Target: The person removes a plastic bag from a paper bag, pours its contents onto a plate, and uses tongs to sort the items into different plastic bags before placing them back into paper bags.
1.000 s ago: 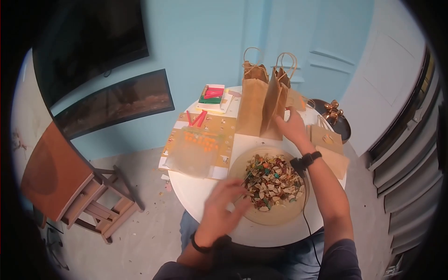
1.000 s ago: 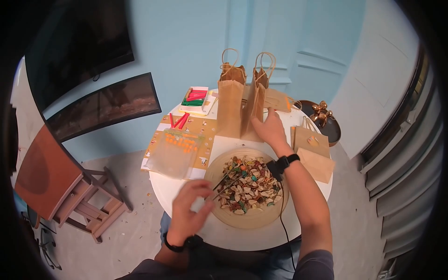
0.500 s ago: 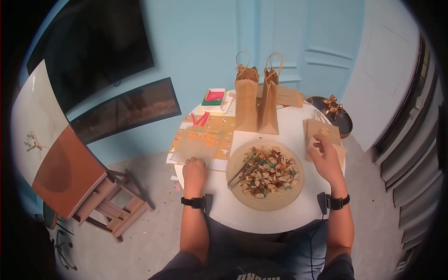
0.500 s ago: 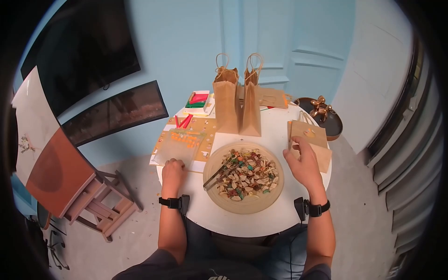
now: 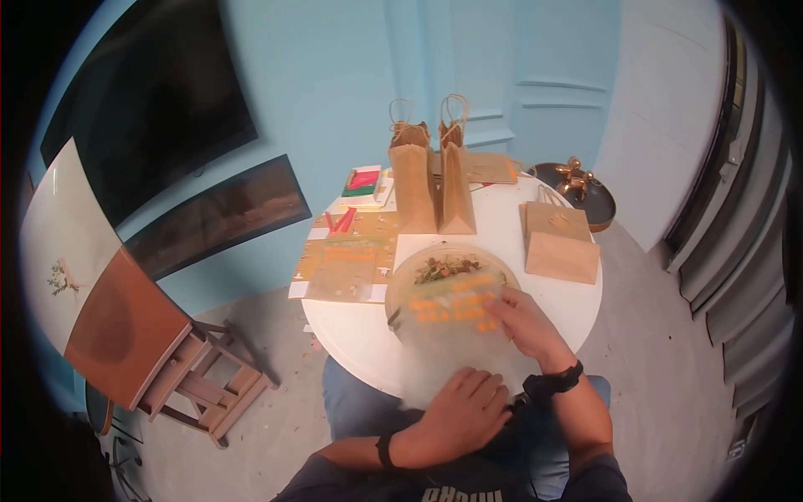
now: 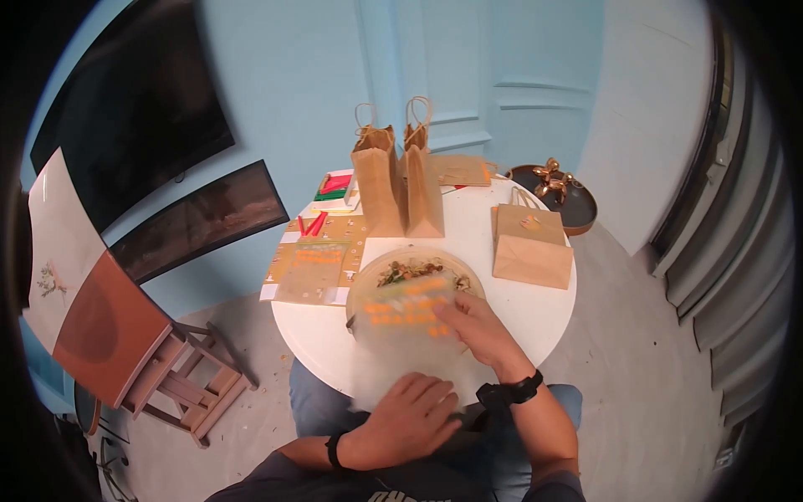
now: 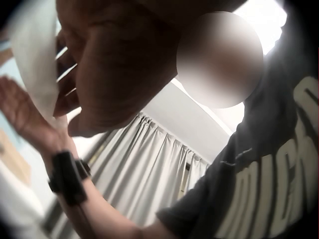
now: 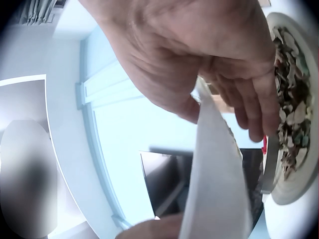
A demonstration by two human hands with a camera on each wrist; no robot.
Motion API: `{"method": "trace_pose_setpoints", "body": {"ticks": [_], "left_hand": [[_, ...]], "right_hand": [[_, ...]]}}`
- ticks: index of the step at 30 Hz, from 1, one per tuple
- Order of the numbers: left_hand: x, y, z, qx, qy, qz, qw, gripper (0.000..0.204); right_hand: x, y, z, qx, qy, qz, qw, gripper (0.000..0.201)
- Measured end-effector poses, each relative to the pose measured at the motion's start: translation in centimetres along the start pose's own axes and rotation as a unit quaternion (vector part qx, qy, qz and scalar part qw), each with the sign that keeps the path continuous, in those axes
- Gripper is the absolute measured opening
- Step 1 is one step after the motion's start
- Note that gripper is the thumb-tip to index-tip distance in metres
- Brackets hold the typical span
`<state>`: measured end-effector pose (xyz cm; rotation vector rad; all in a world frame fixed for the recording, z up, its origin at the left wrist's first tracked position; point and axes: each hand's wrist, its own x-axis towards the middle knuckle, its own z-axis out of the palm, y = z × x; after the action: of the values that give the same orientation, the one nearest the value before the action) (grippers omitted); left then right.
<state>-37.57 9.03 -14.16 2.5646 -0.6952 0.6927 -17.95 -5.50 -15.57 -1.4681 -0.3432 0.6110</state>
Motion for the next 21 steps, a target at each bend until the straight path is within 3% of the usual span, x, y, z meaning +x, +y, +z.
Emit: {"method": "trace_pose_setpoints", "body": {"ticks": [3,4,7,9,10,12,13,15,17,21], "left_hand": [[0.4,-0.4,0.3,-0.070,-0.045,-0.025,0.996,0.052],[0.9,-1.7,-0.1,-0.046,-0.006,-0.040,0.998,0.052],[3.2,-5.3,-1.7,0.022,0.085,-0.080,0.993,0.051],[4.7,-7.1,-2.3,0.064,0.117,-0.098,0.986,0.045],[4.5,-8.5,-2.1,-0.011,0.049,-0.120,0.992,0.040],[4.5,-10.9,-1.7,-0.159,-0.090,-0.159,0.970,0.030],[5.1,-10.6,-2.1,-0.225,-0.109,-0.198,0.948,0.016],[5.4,-10.2,-1.4,-0.218,-0.049,-0.203,0.953,0.017],[5.8,-9.8,-1.2,-0.202,-0.017,-0.208,0.957,0.021],[6.1,-8.5,-1.0,-0.156,0.008,-0.188,0.970,0.031]], "right_hand": [[-0.6,0.8,-1.6,-0.080,0.026,0.006,0.996,0.025],[-0.9,0.6,-2.2,-0.115,0.037,0.017,0.993,0.024],[-1.6,0.5,-3.9,-0.129,-0.051,-0.062,0.988,0.027],[-2.1,-0.4,-4.8,-0.160,-0.100,-0.067,0.980,0.027],[-2.2,-0.9,-5.1,-0.175,-0.124,-0.069,0.974,0.027],[-2.0,-2.1,-5.4,-0.166,-0.099,-0.071,0.979,0.026],[-2.1,-2.5,-5.4,-0.160,-0.087,-0.071,0.981,0.025],[-2.2,-3.3,-5.1,-0.254,0.056,-0.188,0.947,0.027],[-3.3,-5.0,-3.8,-0.345,0.183,-0.309,0.867,0.042],[-6.5,-6.7,-2.2,-0.440,0.043,-0.296,0.847,0.045]]}}
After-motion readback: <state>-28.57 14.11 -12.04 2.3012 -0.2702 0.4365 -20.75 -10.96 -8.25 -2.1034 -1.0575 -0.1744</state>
